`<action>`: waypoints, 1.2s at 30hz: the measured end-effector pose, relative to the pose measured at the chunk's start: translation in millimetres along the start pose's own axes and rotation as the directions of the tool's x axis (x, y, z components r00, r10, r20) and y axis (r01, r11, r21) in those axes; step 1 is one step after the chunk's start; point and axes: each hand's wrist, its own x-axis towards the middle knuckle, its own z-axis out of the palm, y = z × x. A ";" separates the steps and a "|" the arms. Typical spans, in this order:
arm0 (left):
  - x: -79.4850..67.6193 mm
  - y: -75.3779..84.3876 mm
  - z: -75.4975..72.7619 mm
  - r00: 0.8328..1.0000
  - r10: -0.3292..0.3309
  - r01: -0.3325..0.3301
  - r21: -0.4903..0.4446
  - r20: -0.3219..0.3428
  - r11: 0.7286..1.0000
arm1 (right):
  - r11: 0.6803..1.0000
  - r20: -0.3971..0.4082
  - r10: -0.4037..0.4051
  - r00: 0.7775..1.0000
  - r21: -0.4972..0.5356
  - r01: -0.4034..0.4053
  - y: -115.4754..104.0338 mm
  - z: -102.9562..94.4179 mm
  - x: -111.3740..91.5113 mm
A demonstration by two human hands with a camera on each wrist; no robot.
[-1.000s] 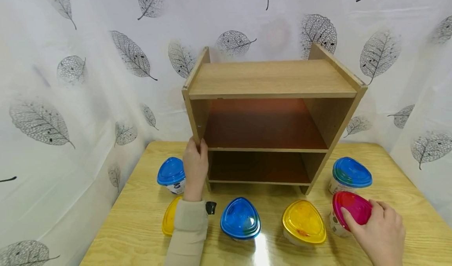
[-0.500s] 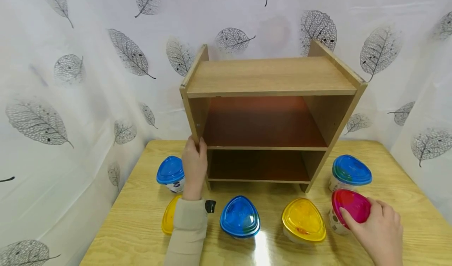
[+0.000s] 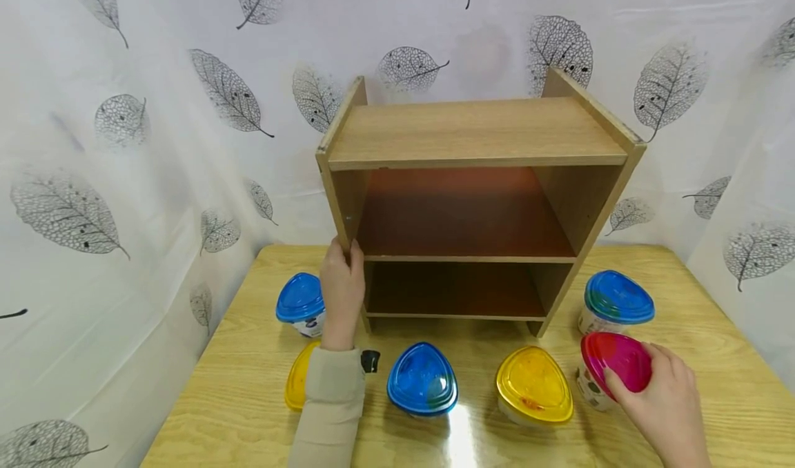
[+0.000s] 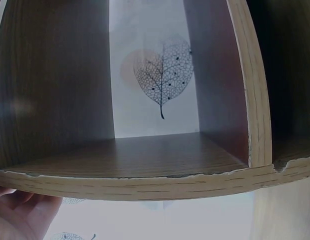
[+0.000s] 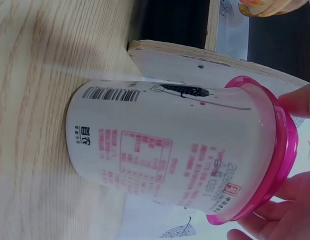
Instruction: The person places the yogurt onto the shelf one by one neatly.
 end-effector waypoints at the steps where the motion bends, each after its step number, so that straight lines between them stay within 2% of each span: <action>1: 0.1 -0.4 0.3 1.000 -0.003 0.003 0.001 0.004 1.000 | 1.000 -0.003 -0.004 1.000 0.001 0.004 0.1 0.3 -0.2; 7: 0.0 -1.1 1.9 1.000 -0.008 0.008 0.007 0.014 1.000 | 0.999 -0.047 0.002 0.999 0.048 0.000 1.6 2.6 -2.5; 11: 0.3 -0.9 2.6 1.000 0.004 -0.004 0.004 0.008 1.000 | 0.989 -0.071 0.113 0.991 0.104 -0.106 2.3 5.4 -5.5; 16: -0.6 -0.5 3.3 1.000 0.010 -0.010 0.019 0.009 1.000 | 0.955 -0.082 0.262 0.961 0.166 -0.246 0.0 7.2 -10.8; 23: -2.4 -1.2 3.4 1.000 -0.006 0.006 0.020 0.013 1.000 | 0.934 -0.104 0.319 0.942 0.202 -0.295 -1.0 11.3 -14.7; 25: -2.4 -1.2 3.2 1.000 -0.011 0.011 0.018 0.012 1.000 | 0.931 -0.108 0.327 0.939 0.207 -0.300 5.0 16.0 -14.2; 32: -0.7 -1.4 2.0 1.000 -0.006 0.006 0.007 0.008 1.000 | 0.928 -0.159 0.340 0.927 0.213 -0.304 53.8 50.8 -12.2; 34: -0.1 -1.9 1.8 1.000 -0.006 0.006 0.003 0.004 1.000 | 0.916 -0.149 0.366 0.918 0.230 -0.328 55.4 53.3 -12.0; 36: 0.2 -2.5 1.9 1.000 -0.007 0.007 0.003 0.005 1.000 | 0.900 -0.144 0.393 0.908 0.262 -0.348 47.6 49.3 -11.9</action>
